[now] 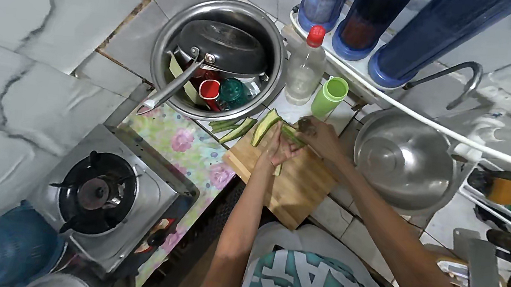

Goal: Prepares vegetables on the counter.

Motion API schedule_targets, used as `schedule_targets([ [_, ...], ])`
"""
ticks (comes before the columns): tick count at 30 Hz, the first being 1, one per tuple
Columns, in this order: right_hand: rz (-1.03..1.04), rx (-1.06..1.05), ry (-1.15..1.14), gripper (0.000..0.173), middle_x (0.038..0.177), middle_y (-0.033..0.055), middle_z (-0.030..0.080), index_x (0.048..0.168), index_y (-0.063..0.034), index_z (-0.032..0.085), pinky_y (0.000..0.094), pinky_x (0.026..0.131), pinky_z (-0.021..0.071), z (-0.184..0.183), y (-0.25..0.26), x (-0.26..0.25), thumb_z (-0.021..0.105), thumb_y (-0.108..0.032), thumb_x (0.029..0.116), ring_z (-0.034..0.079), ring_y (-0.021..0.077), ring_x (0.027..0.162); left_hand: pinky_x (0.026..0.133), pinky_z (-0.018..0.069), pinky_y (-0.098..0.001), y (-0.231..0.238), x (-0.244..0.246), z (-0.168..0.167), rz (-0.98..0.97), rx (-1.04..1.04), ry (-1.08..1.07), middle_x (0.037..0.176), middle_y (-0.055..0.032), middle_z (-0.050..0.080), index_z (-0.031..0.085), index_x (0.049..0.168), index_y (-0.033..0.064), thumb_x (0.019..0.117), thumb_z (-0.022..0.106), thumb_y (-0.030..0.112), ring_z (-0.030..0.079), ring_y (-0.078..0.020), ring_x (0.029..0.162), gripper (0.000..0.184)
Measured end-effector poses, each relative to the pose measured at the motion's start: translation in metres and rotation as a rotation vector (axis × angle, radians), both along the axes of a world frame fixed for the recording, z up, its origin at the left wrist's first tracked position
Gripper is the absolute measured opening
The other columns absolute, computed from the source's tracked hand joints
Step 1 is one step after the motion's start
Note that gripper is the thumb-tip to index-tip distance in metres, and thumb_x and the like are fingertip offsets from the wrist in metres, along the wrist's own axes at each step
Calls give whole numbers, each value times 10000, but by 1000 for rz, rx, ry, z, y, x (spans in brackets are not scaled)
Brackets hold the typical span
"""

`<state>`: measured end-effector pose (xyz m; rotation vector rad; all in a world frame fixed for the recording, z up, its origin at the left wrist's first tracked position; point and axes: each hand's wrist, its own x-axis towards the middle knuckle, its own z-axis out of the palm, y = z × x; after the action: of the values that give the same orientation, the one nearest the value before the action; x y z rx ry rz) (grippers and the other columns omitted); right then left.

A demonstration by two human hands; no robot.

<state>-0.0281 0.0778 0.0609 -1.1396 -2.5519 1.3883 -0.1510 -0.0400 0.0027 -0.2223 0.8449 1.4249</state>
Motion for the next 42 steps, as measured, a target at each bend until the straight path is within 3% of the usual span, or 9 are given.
schedule_targets([
  [4, 45, 61, -161, 495, 1009, 257, 690, 1147, -12, 692, 676, 776, 525, 0, 0, -8, 782, -434, 904, 670, 458, 945, 686, 587, -391, 10, 15, 10, -108, -193, 97, 946, -131, 659, 533, 1278, 159, 936, 214, 820, 673, -265, 796, 810],
  [7, -69, -56, -153, 467, 947, 255, 689, 1058, 28, 699, 654, 759, 537, -7, -2, -6, 807, -394, 890, 675, 434, 882, 860, 577, -526, 8, 22, 14, 3, -140, 58, 1248, -182, 629, 460, 1448, 168, 941, 284, 809, 655, -348, 1075, 835],
  [14, -86, -102, -79, 494, 1147, 319, 664, 1308, 53, 599, 653, 939, 500, -10, -23, -7, 669, -335, 1010, 654, 477, 1073, 797, 586, -395, 7, 52, 13, 584, 52, -168, 1072, -92, 667, 552, 1241, 132, 1084, 387, 435, 679, -220, 931, 378],
  [19, 124, 281, -281, 253, 958, 286, 671, 1241, 6, 582, 631, 744, 546, 41, -26, -6, 504, -175, 1081, 681, 496, 919, 874, 599, -459, -1, 35, 10, 707, -35, -310, 1324, -154, 642, 530, 1357, 132, 1049, 454, 416, 687, -318, 1125, 425],
  [26, 440, 459, -626, 224, 1097, 248, 694, 1168, 32, 670, 560, 789, 538, 52, -24, -54, 519, 20, 1003, 679, 431, 1047, 711, 593, -372, 7, 39, 29, 609, -280, -187, 1063, -110, 622, 541, 1202, 137, 987, 585, 344, 664, -229, 898, 301],
  [30, 506, 539, -521, 160, 1004, 253, 689, 1085, 82, 660, 544, 720, 547, 42, -44, -45, 556, 71, 963, 695, 430, 937, 552, 543, -303, 10, 36, 34, 531, -283, -122, 826, -41, 626, 571, 1005, 155, 985, 533, 364, 638, -137, 683, 214],
  [36, 576, 542, -223, 104, 844, 227, 687, 1019, 50, 690, 565, 697, 566, 27, -55, -14, 599, 27, 972, 705, 427, 824, 534, 531, -283, 2, 23, 28, 415, -282, -8, 770, -17, 613, 574, 990, 142, 991, 557, 256, 616, -115, 630, 115],
  [40, 501, 536, -442, 187, 988, 274, 692, 1082, 74, 666, 568, 752, 538, 39, -30, -31, 513, 81, 974, 689, 459, 959, 753, 587, -395, 9, 27, 34, 384, -354, -30, 1083, -100, 645, 568, 1218, 125, 979, 587, 321, 666, -214, 923, 309],
  [42, 502, 585, -417, 111, 943, 249, 690, 997, 72, 692, 545, 703, 542, 44, -43, -31, 617, 82, 915, 691, 426, 896, 749, 564, -376, 14, 27, 33, 392, -339, 62, 1047, -83, 631, 559, 1196, 121, 1007, 553, 306, 641, -190, 904, 265],
])
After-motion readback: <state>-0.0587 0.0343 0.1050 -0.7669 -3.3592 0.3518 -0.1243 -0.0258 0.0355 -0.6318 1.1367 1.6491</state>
